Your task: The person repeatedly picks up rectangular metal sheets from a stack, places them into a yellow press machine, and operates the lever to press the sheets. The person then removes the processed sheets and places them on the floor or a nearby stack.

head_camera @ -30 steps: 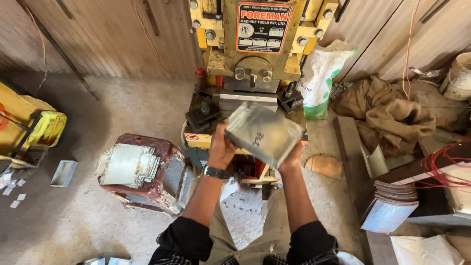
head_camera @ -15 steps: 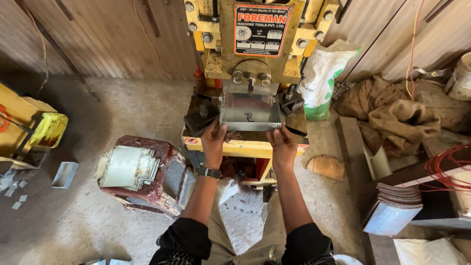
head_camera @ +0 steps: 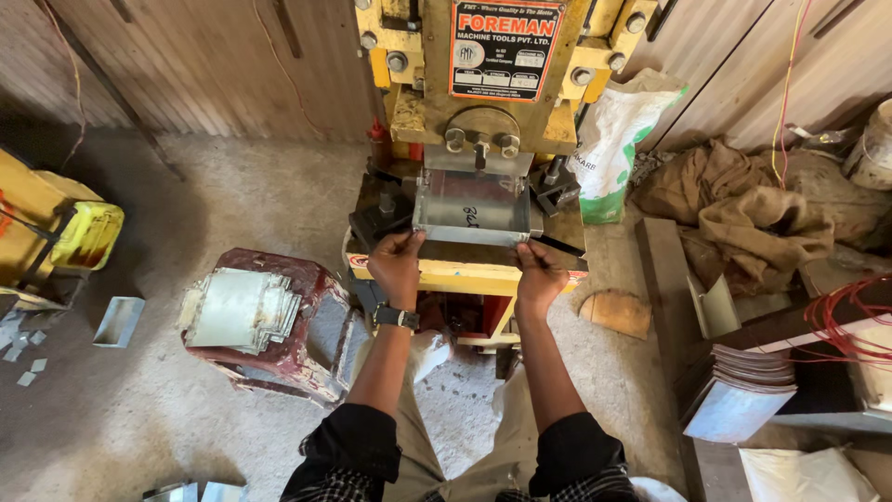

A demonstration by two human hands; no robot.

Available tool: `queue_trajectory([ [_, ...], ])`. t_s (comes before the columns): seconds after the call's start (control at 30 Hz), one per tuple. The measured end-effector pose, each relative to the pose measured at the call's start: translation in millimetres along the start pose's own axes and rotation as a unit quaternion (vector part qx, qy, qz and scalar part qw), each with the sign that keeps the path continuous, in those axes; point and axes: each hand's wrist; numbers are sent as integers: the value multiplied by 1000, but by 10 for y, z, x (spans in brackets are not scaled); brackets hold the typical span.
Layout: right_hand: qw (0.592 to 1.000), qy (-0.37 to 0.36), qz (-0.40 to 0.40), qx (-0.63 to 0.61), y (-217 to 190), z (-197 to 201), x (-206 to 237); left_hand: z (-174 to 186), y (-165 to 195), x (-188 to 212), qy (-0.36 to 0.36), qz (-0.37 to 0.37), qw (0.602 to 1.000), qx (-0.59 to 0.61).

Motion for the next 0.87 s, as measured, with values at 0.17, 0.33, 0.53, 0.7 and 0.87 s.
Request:
queue_trajectory([
  [0.17, 1000, -2, -13, -21, -43, -38, -10, -11, 36, -16, -2, -28, 999, -22],
  [0.33, 999, 12, -20, -44, -48, -57, -31, -34, 19, -30, 8, -33, 999, 6],
  [0.53, 999, -24, 6, 25, -124, -64, -109, -62, 71, -71, -80, -17, 995, 65],
  [0.7, 985, -163, -33, 38, -253, -27, -122, -106, 347, -47, -240, 98, 958, 122],
  [0.87, 969, -243, -40, 5, -605, -82, 78, 20, 892, 12, -276, 67, 949, 136],
])
Point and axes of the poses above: each hand's wrist, its own x-axis away from the middle knuckle, its own z-axis out of the back of the hand, y = z × x, and after that the axes turned 1 degree about x, right-handed
